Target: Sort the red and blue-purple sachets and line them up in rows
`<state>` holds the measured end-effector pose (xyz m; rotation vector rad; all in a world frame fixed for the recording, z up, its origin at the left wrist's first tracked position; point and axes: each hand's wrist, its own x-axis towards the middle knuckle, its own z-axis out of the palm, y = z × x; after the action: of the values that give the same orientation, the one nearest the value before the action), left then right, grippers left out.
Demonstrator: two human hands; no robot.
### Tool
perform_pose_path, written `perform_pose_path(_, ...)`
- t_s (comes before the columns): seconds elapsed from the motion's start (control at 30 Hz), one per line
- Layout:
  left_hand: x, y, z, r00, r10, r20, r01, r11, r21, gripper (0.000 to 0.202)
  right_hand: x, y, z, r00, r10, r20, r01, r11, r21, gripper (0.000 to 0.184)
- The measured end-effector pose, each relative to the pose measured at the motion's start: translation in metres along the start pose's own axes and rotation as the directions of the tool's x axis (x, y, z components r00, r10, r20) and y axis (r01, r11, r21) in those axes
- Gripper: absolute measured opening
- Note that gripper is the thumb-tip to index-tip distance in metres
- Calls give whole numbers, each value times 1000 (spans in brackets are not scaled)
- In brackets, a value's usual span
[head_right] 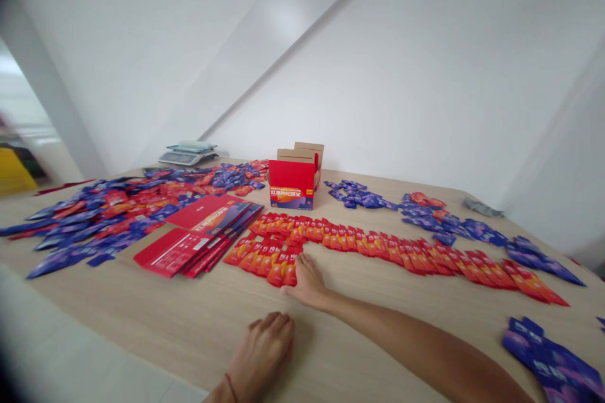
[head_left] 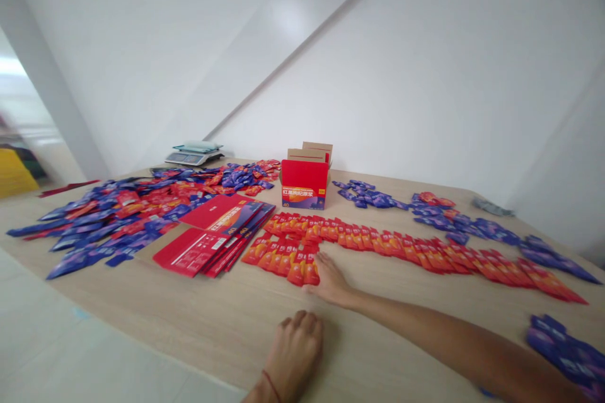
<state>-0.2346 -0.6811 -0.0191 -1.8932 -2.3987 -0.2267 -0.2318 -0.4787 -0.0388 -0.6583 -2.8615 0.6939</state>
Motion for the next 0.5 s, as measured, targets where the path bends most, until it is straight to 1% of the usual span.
perform_pose_path(0.07,-7,-5,3,999,30,-29,-31,999,-24,10,3,-1,3,1000,-10,0,10,1000,-1,102)
perform_pose_path(0.17,-14,-1,22,984,133,-119,-142,987,-75,9,10,-1,8,1000,15,-11,-15,1000,-3,99)
perform_pose_path(0.23,-14,3,36,953,232,-195,-254,963,-95,15,14,-1,10,999,45,-18,-45,999,1,99)
perform_pose_path(0.3,-12,7,46,914,328,-237,-361,926,-108,26,16,1,10,998,62,-17,-62,998,12,102)
perform_pose_path(0.37,-10,8,51,890,393,-230,-427,896,-123,36,17,3,10,998,66,-13,-66,997,31,107)
perform_pose_path(0.43,-8,7,54,888,410,-208,-441,888,-129,43,17,4,10,998,60,-8,-59,996,60,110)
perform_pose_path(0.5,-7,5,55,891,405,-203,-431,897,-102,46,16,4,11,998,55,-9,-54,994,99,111)
